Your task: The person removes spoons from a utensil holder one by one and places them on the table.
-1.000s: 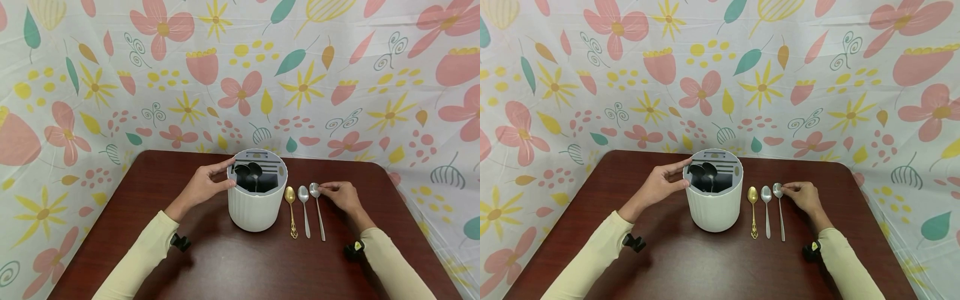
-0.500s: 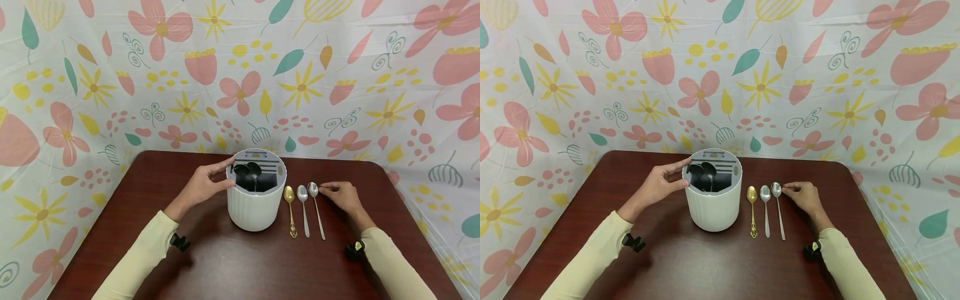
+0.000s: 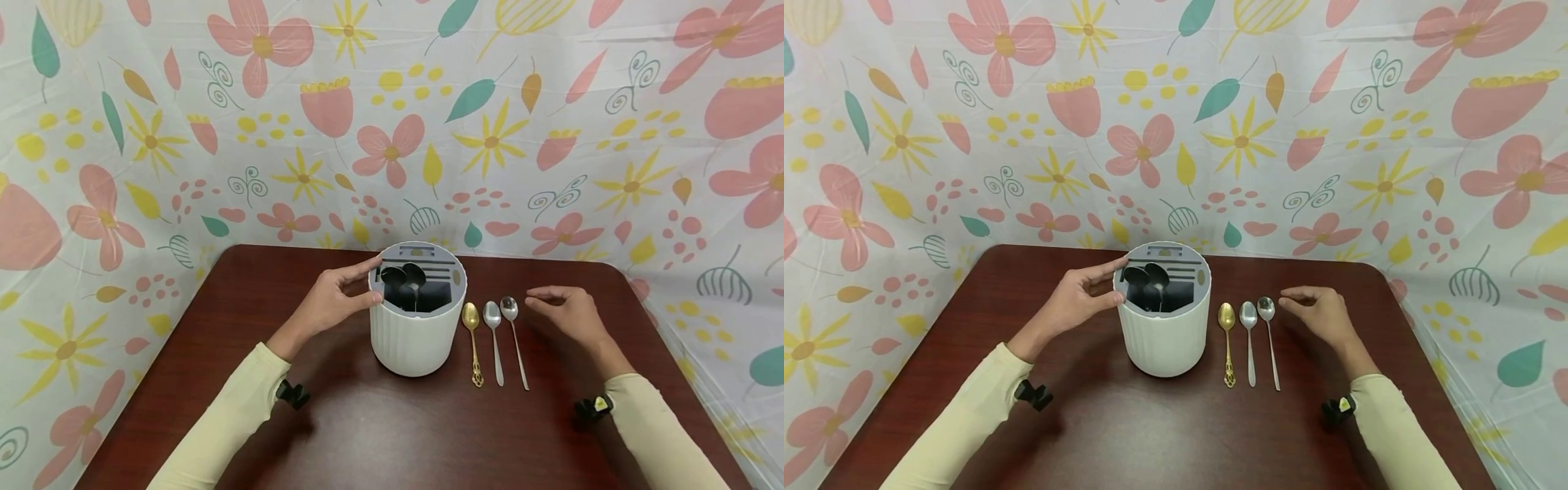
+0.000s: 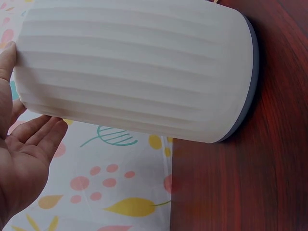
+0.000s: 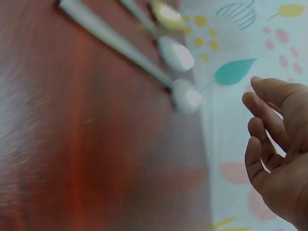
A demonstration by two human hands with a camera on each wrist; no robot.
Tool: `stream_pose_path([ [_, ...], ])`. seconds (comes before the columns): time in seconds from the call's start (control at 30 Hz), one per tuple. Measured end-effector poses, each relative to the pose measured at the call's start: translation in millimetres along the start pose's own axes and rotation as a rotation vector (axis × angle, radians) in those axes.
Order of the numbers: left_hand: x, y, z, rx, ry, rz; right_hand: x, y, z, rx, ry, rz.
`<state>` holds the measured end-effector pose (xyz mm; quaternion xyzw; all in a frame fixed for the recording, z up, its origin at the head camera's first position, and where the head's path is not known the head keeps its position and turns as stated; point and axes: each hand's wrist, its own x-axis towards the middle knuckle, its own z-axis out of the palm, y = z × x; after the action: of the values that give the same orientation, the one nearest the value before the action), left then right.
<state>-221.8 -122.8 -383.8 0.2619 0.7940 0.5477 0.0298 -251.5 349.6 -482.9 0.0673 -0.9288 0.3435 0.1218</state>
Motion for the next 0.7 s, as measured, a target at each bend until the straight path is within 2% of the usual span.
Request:
stream_pose_path([
  [0.07, 0.9, -3.1, 0.1, 0.005, 0.001, 0.005, 1, -12, -8.1, 0.019, -0.001, -0.016],
  [0.27, -3.4, 20.4, -0.9, -0.015, -0.017, -0.020, 1, -55, -31.0, 0.060, 0.002, -0.065],
  [0.43, -2.8, 20.0, -0.1, -0.013, -0.016, -0.013, -2, -104, -47.1, 0.095, 0.019, -0.109],
  [0.57, -3.3, 18.8, -0.1, -0.022, -0.012, -0.003, -2, -151, -59.1, 0.140, 0.038, -0.184],
  [0.7, -3.6, 18.2, -0.3, -0.027, -0.010, -0.003, 3, -184, -66.8, 0.197, 0.045, -0.268],
])
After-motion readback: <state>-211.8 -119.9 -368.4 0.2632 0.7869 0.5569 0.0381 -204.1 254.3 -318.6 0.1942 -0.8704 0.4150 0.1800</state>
